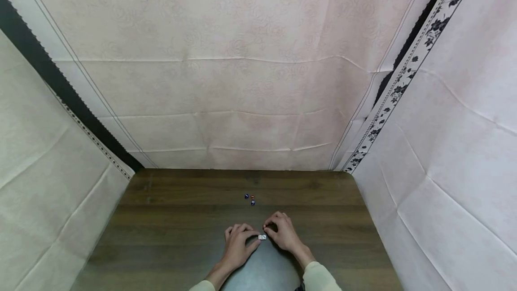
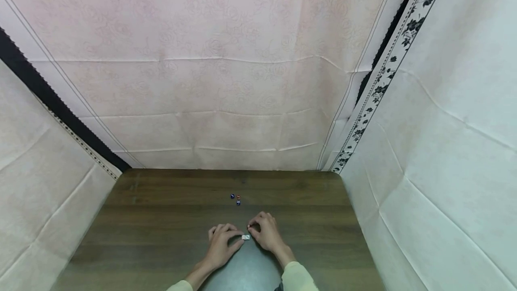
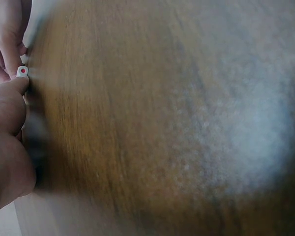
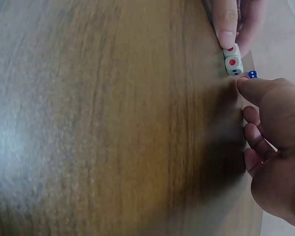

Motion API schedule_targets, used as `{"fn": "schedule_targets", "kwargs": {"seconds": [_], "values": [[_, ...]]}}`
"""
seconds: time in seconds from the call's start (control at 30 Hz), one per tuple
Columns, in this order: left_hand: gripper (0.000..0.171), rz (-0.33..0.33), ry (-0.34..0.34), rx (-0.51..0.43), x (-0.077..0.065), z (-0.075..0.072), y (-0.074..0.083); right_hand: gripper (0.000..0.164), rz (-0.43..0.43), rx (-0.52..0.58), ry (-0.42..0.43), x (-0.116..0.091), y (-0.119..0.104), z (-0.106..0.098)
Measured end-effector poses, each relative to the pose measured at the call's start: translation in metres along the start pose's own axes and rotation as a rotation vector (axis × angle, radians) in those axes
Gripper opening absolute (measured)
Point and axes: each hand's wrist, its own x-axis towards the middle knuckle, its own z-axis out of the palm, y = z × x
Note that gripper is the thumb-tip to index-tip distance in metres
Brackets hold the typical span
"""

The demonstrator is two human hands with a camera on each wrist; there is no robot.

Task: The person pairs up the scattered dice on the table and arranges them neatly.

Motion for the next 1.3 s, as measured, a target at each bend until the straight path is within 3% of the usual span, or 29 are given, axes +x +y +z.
{"fn": "schedule_targets", "kwargs": {"seconds": [0.77, 1.07, 1.3], "values": [[0.018, 0.027, 0.026, 0.018, -0.0011, 0.0016, 0.0001, 0.008, 0.028, -0.003, 0.030, -0.0012, 0.0003, 0.0038], [0.021, 0.004, -0.025, -0.005, -0.0007, -0.0013, 0.0008, 0.009, 0.033, 0.004, 0.025, -0.0017, 0.0015, 0.0039], [0.028, 0.024, -0.033, -0.015, -0.0029, -0.0043, -0.0017, 0.009, 0.027, 0.000, 0.036, -0.0017, 0.0018, 0.0053]]}}
